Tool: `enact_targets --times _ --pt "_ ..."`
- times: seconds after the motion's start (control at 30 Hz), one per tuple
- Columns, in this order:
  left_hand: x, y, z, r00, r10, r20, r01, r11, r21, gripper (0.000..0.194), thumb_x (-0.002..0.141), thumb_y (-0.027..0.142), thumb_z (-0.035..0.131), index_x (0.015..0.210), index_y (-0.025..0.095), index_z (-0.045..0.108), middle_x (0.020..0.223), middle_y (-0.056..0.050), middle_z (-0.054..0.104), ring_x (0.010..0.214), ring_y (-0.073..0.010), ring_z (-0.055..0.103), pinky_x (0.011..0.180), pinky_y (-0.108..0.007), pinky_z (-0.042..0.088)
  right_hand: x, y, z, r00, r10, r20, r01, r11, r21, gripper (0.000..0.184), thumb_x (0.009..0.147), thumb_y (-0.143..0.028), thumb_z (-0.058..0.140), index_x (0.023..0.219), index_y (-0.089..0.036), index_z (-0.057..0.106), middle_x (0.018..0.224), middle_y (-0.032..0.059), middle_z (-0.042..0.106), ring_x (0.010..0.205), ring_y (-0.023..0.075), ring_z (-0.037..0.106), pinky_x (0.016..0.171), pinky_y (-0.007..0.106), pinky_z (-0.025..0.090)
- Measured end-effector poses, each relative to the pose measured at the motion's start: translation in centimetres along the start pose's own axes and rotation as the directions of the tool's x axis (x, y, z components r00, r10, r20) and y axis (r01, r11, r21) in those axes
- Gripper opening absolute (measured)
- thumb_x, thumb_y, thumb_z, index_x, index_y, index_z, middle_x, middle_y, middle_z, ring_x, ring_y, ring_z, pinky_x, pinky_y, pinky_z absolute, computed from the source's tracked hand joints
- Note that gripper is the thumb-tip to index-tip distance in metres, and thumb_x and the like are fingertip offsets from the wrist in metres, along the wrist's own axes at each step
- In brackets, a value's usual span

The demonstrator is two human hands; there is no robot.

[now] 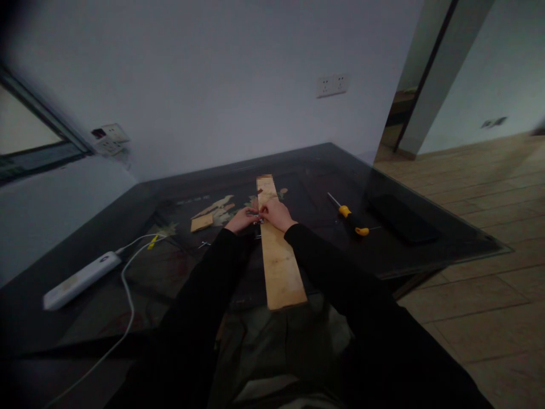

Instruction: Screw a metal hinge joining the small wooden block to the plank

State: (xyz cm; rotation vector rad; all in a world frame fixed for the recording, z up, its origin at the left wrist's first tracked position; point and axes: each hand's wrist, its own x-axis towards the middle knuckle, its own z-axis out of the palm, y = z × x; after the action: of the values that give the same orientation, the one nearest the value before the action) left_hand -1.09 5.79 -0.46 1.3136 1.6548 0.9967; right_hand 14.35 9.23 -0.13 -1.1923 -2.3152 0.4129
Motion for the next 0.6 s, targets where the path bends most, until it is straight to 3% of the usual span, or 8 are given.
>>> enact_targets --times 0.23,0.4,0.5,0.6 --pt "0.0 0.1 0.6 1.000 -0.017 -0.023 0.017 1.000 -0.027 0.029 0.065 0.003 0.077 0.077 0.016 0.054 0.053 0.004 0.059 0.050 -0.0097 0.055 0.062 -0.025 0.046 -0.5 -1.1 -0.4 0.998 0.026 -0.061 -0.025 1.000 0.019 0.016 0.089 -0.028 0.054 0.094 -0.019 0.065 0.095 0.0083 0.069 0.088 0.0190 0.061 0.075 0.027 0.041" --pt "0.2 -0.2 0.7 0.999 -0.019 -0.031 0.017 0.999 -0.040 0.032 0.063 0.007 0.080 0.079 0.016 0.054 0.057 0.003 0.059 0.053 -0.0108 0.056 0.065 -0.027 0.046 -0.1 -1.1 -0.9 0.989 0.075 -0.126 -0.042 0.969 0.242 0.007 0.085 -0.023 0.058 0.083 -0.016 0.062 0.088 0.0070 0.070 0.081 0.0161 0.062 0.074 0.026 0.044" --pt "0.1 -0.2 0.6 0.999 -0.030 -0.025 0.029 0.999 -0.026 0.030 0.065 0.008 0.079 0.080 0.016 0.055 0.057 0.003 0.059 0.054 -0.0115 0.056 0.067 -0.027 0.046 0.1 -0.8 -1.6 0.979 0.179 -0.098 -0.101 0.840 0.533 0.001 0.080 -0.014 0.058 0.081 -0.015 0.058 0.079 0.0051 0.069 0.067 0.0113 0.061 0.065 0.022 0.046" --pt "-0.1 0.1 0.6 0.999 -0.037 -0.021 0.036 0.999 -0.024 0.024 0.069 0.005 0.074 0.080 0.016 0.055 0.055 0.003 0.059 0.053 -0.0114 0.055 0.067 -0.027 0.046 -0.2 -0.6 -2.3 0.970 0.235 0.066 -0.203 0.629 0.750 0.007 0.079 -0.010 0.055 0.083 -0.015 0.057 0.069 0.0018 0.066 0.052 0.0080 0.056 0.053 0.020 0.043"
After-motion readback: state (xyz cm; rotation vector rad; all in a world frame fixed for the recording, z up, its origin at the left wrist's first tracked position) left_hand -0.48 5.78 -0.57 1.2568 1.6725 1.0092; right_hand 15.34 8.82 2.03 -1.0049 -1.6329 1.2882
